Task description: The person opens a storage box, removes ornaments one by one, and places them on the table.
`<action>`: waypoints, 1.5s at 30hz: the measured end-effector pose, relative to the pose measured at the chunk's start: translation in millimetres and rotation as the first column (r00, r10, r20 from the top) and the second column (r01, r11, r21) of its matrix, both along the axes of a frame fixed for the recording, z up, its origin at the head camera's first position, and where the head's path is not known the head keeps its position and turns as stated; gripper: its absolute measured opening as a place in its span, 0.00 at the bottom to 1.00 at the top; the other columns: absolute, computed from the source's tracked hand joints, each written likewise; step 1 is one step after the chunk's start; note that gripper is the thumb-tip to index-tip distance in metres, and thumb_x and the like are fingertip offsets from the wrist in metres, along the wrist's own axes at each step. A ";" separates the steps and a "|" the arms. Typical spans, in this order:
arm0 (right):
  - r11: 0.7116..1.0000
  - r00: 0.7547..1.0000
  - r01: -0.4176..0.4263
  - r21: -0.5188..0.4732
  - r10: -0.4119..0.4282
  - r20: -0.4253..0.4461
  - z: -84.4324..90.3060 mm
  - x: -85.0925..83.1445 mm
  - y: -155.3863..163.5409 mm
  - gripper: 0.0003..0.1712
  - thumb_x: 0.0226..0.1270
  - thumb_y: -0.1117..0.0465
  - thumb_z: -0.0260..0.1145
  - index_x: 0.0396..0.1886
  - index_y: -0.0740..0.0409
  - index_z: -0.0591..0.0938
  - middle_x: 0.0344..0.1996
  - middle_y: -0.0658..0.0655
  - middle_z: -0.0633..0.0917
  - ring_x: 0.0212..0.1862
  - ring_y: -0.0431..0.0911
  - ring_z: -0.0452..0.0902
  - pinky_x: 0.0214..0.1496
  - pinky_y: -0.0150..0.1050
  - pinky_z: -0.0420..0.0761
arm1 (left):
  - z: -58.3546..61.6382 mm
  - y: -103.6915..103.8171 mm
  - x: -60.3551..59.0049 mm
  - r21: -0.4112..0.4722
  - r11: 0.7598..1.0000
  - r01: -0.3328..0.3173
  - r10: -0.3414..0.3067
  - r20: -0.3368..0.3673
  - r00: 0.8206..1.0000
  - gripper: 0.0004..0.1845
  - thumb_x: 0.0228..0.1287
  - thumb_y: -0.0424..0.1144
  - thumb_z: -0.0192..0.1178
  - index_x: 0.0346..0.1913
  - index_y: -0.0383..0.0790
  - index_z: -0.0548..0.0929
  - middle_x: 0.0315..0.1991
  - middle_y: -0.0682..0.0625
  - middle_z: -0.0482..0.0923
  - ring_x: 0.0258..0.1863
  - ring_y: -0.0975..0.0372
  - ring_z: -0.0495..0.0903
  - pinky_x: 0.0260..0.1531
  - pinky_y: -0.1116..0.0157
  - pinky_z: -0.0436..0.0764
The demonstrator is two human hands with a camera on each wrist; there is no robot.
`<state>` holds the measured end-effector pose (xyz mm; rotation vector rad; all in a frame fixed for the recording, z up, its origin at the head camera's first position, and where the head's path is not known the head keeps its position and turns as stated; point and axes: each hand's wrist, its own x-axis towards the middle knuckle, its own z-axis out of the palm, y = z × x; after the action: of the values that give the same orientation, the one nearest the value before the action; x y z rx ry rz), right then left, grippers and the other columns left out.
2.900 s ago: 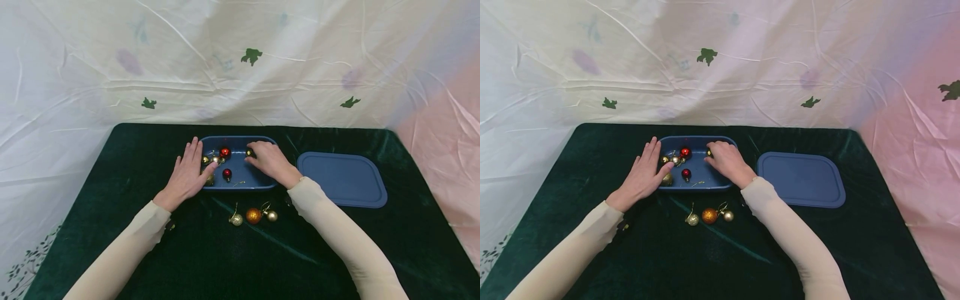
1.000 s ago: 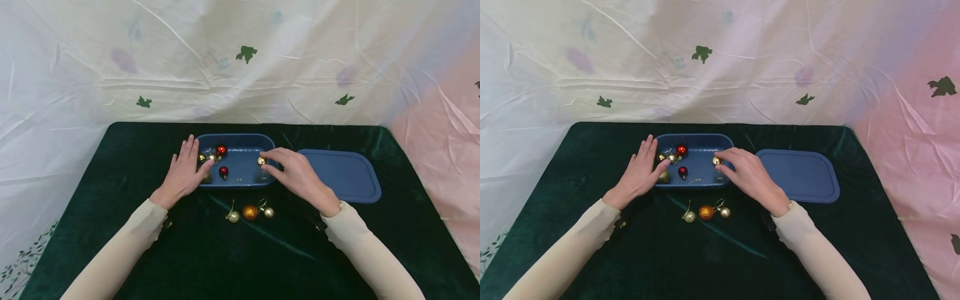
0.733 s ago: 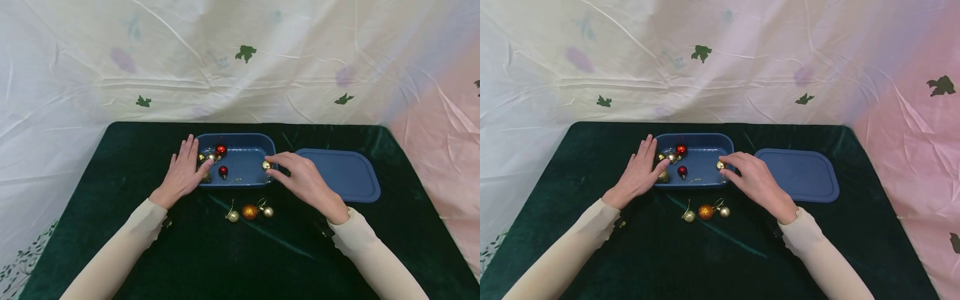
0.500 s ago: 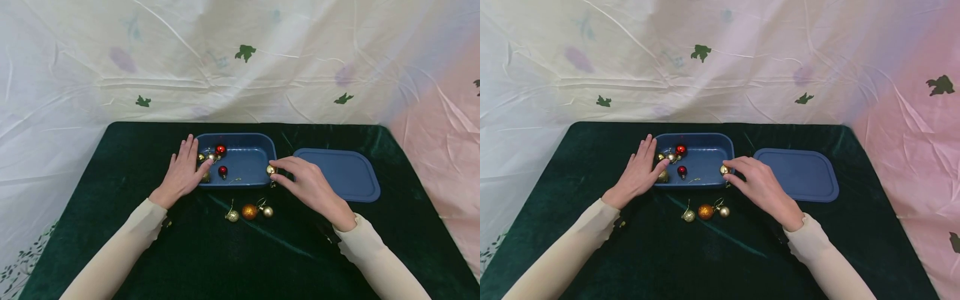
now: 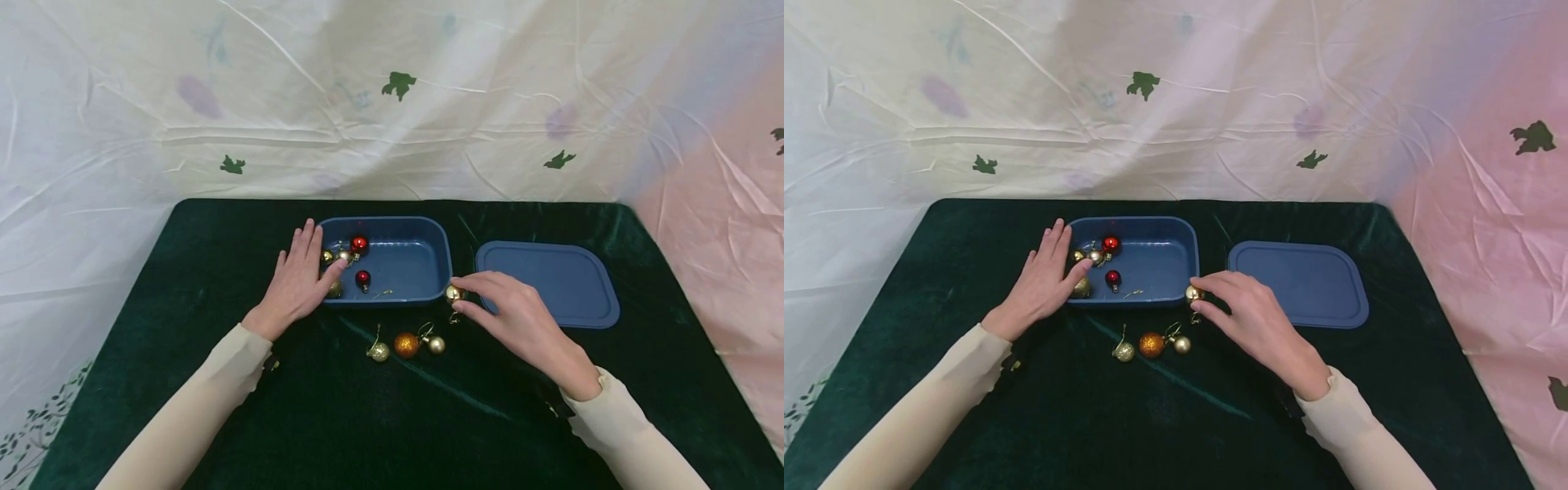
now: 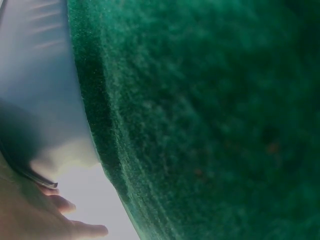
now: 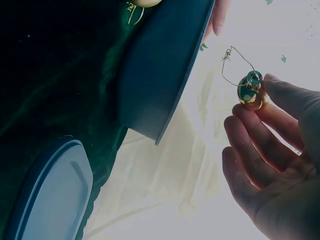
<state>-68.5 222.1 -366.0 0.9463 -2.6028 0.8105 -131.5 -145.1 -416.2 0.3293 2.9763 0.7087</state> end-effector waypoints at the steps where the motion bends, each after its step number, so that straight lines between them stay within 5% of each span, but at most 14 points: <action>1: 1.000 1.000 0.000 0.000 0.000 -0.001 -0.3 1.2 0.8 0.21 0.65 0.57 0.78 0.57 0.54 0.88 0.52 0.52 0.89 0.53 0.47 0.85 0.51 0.50 0.86 | 0.1 0.0 -0.1 -0.001 1.000 0.000 0.000 0.000 1.000 0.54 0.73 0.76 0.32 0.84 0.37 0.40 0.85 0.43 0.27 0.83 0.44 0.33 0.75 0.33 0.42; 22: 1.000 1.000 -0.014 0.003 0.014 -0.002 -12.2 22.0 19.5 0.24 0.60 0.61 0.80 0.57 0.52 0.87 0.52 0.50 0.88 0.52 0.46 0.85 0.49 0.50 0.86 | 1.4 -0.8 -1.6 -0.005 1.000 0.003 -0.003 0.004 1.000 0.54 0.73 0.76 0.32 0.84 0.37 0.39 0.85 0.44 0.27 0.83 0.44 0.33 0.75 0.33 0.42; 45: 0.998 0.962 -0.037 0.041 0.025 0.272 -49.4 22.5 26.3 0.18 0.68 0.56 0.75 0.56 0.50 0.87 0.52 0.45 0.88 0.53 0.42 0.85 0.51 0.46 0.86 | 1.1 -1.5 -0.7 0.028 1.000 -0.001 0.000 0.011 1.000 0.54 0.73 0.76 0.32 0.84 0.37 0.38 0.84 0.46 0.22 0.83 0.44 0.32 0.75 0.33 0.43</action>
<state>-46.0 248.4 -415.3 0.9501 -2.8563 0.9525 -132.2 -146.6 -415.1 0.3250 2.9587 0.7500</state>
